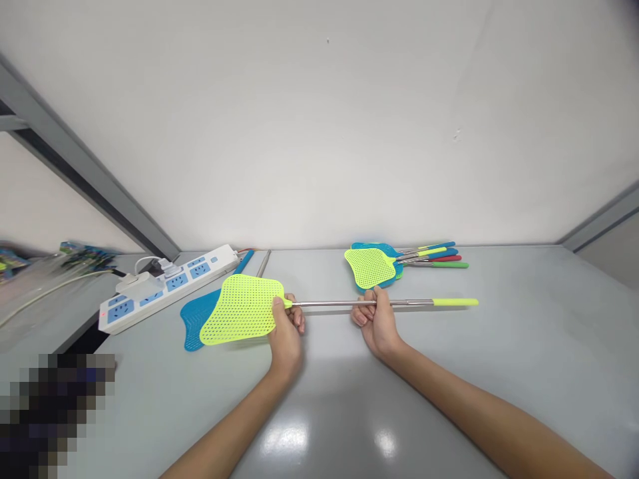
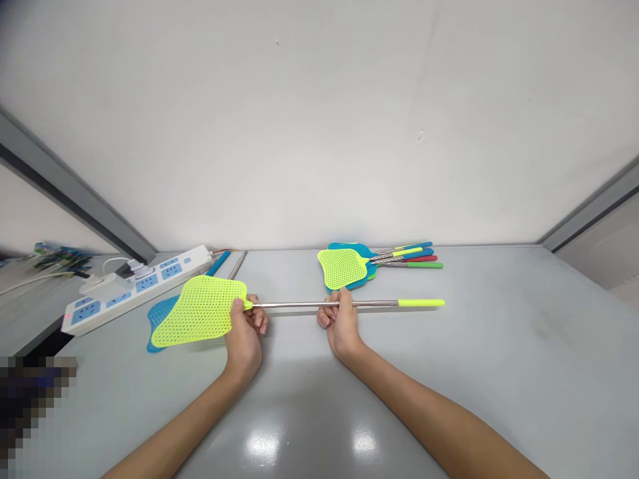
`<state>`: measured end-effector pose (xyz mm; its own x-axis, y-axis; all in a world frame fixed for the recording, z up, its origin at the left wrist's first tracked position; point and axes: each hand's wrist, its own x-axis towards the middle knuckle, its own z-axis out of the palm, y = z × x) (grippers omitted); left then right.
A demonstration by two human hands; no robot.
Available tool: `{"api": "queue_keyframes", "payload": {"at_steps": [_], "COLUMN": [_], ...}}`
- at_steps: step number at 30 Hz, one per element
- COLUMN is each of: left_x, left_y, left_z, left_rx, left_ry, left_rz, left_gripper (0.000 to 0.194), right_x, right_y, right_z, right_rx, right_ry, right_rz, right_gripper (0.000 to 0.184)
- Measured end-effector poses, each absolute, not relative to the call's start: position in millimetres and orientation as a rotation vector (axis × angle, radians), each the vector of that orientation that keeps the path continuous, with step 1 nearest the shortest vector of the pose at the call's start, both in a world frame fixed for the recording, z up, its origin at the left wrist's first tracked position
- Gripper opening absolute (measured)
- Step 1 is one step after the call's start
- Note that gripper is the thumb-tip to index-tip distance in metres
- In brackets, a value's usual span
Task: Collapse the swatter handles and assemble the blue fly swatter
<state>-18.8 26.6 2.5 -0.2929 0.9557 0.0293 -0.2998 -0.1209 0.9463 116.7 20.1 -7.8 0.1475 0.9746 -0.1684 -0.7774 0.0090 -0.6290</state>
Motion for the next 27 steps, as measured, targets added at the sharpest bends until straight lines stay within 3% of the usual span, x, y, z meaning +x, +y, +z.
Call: {"api": "queue_keyframes", "payload": {"at_steps": [27], "left_x": [-21.1], "left_y": [25.1], "left_z": [0.1], "left_rx": [0.907], "left_ry": [1.053], "left_rz": [1.606], "left_gripper": [0.027], "right_x": [113.8], "right_y": [17.6], "right_z": [-12.7], "right_rx": [-0.601], "right_ry": [-0.407], "right_rz": [1.366], "right_gripper": [0.041]}}
